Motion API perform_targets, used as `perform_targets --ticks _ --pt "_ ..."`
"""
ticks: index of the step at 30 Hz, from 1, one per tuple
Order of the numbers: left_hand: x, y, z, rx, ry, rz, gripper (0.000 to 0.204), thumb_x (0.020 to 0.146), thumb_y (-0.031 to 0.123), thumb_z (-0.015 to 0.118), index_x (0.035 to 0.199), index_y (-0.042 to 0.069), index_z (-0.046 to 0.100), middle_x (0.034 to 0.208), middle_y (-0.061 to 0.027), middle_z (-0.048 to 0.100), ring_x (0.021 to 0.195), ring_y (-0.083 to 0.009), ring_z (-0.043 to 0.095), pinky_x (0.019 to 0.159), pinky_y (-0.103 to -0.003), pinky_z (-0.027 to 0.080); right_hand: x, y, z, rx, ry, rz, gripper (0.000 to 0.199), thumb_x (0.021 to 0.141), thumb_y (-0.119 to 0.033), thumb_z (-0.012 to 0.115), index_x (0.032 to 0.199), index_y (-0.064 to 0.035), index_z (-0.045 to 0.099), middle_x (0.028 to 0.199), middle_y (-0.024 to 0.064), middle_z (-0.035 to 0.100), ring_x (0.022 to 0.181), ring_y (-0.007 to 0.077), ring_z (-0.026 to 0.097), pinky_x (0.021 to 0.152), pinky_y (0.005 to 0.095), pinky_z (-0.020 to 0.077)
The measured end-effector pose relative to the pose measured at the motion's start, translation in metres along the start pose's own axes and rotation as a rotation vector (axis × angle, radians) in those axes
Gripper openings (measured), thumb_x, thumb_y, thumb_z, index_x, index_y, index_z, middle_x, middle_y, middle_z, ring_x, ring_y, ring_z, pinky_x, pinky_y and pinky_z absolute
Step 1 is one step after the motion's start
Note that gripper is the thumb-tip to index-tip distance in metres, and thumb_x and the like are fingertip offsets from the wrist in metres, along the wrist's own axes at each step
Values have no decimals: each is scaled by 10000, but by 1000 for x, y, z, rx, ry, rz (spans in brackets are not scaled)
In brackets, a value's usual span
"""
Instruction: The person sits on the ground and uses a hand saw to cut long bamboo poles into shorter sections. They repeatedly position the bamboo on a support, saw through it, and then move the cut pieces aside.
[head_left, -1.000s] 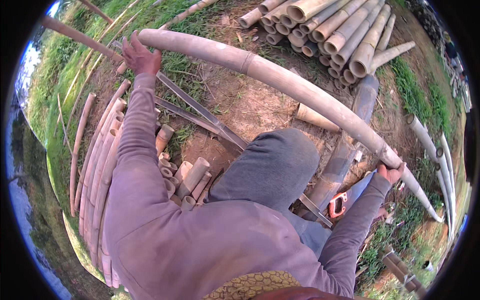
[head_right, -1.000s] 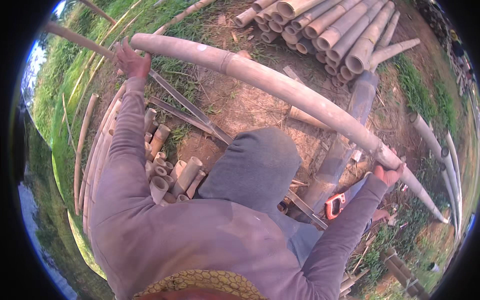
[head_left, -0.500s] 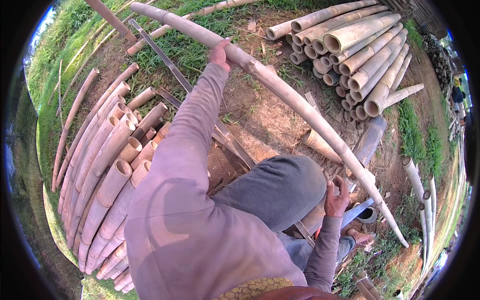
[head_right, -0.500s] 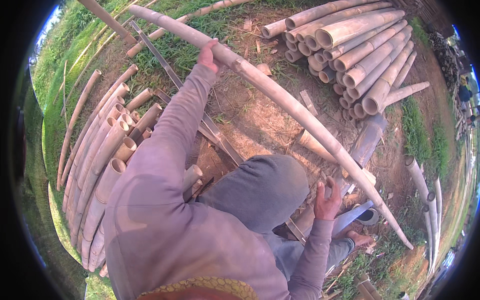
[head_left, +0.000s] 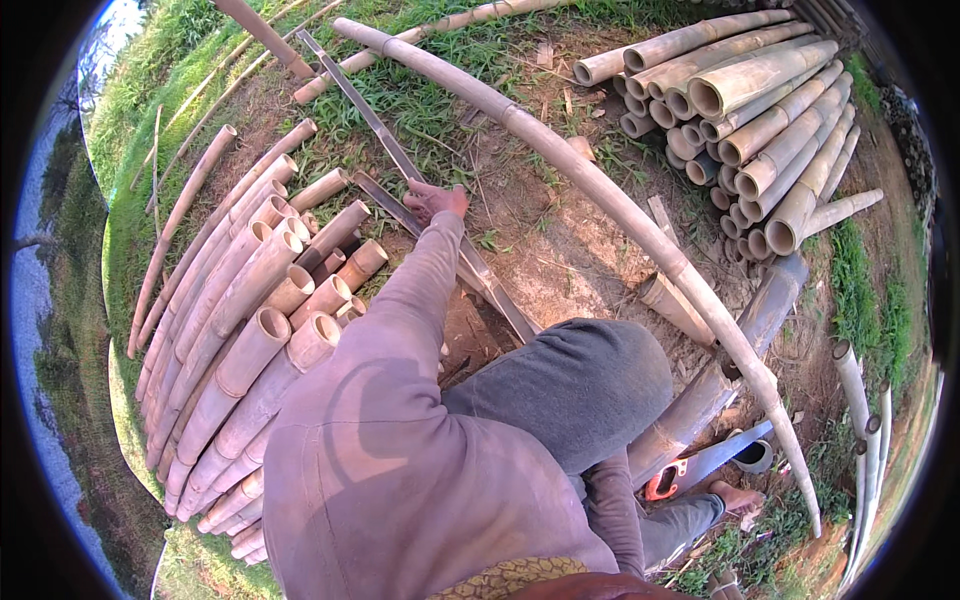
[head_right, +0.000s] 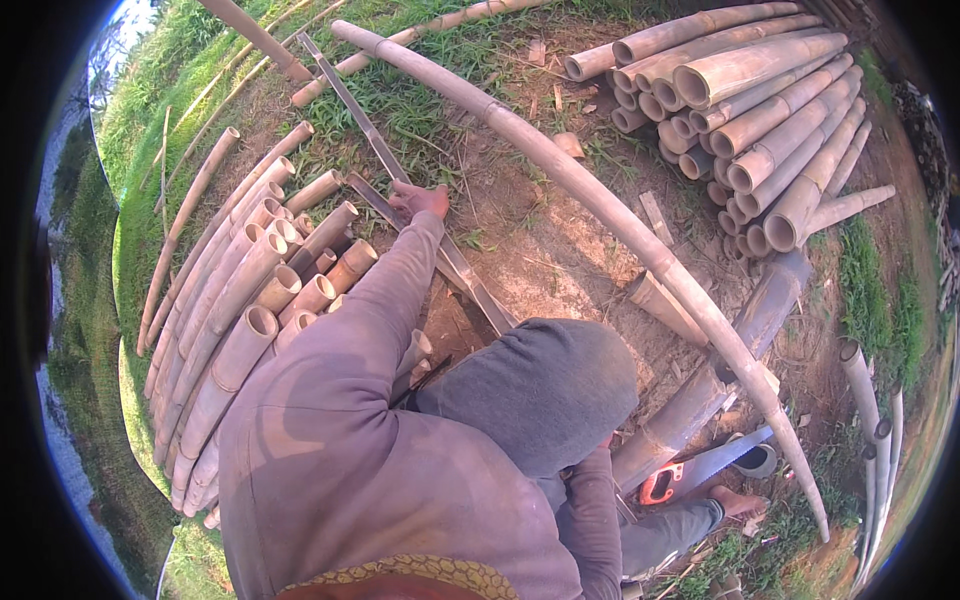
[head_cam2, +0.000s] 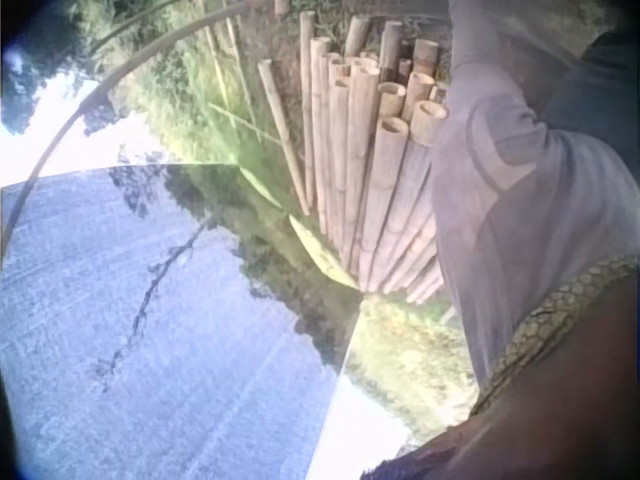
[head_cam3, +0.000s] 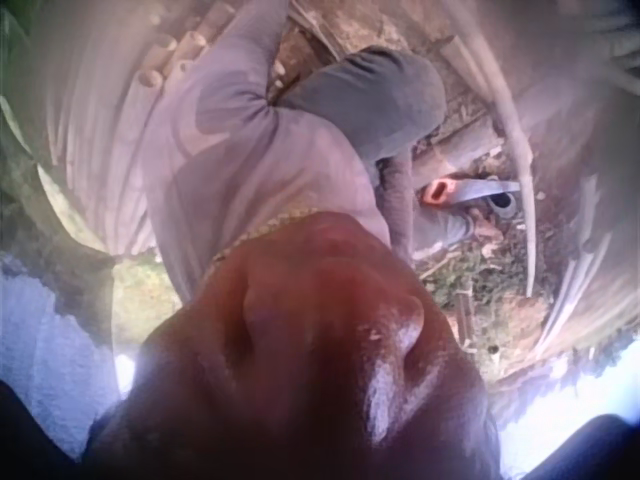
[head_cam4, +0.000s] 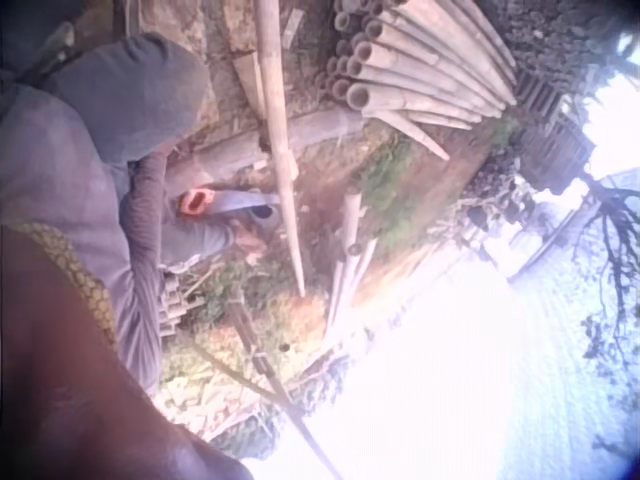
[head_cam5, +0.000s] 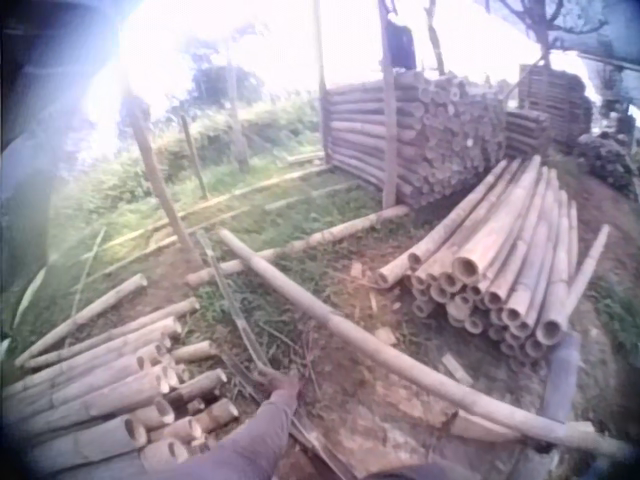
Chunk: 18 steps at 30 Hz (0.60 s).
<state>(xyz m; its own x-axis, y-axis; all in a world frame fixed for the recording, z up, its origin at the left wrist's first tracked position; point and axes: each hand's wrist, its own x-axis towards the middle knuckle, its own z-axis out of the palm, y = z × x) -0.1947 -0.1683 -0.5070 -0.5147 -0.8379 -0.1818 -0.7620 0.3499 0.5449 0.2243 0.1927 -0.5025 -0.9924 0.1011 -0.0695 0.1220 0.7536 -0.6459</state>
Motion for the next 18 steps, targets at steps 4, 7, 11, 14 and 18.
perform_targets --ticks 4,7,11,14,18 --pt "62 -37 30 -363 43 -64 749 843 370 844 1386 12 473 1180 -179 587 1019 -327 658 866 -433 545 1 -5 3 17 -56 -13 434 855 -208 736 1270 -91 687 1126 190 685 1022 411 656 906 500 521" --pt "39 -6 24 -896 -208 -89 430 956 342 762 1156 8 580 819 -97 606 658 -240 630 607 -409 544 -6 2 -14 -28 -47 14 442 850 -218 741 1272 -98 687 1105 189 684 992 413 659 880 499 527" --pt "-15 52 -41 -1162 -437 -13 409 1069 427 602 1157 29 611 783 -40 562 578 -166 558 518 -333 485 5 1 -68 -168 -9 -38 452 844 -231 747 1274 -108 688 1076 186 681 952 416 662 845 497 535" --pt "-31 84 -51 -1287 -686 -63 423 1144 385 402 1235 25 606 860 -72 623 693 -207 621 638 -378 558 24 -9 -115 -288 99 -90 475 848 -242 763 1295 -107 678 1028 182 667 913 419 662 806 498 536" --pt "-46 95 -37 -1283 -777 -96 428 1161 344 338 1254 23 604 942 -103 669 757 -233 648 724 -420 584 32 -11 -151 -321 199 -108 528 876 -275 795 1353 -100 652 986 178 638 873 406 650 757 510 510"
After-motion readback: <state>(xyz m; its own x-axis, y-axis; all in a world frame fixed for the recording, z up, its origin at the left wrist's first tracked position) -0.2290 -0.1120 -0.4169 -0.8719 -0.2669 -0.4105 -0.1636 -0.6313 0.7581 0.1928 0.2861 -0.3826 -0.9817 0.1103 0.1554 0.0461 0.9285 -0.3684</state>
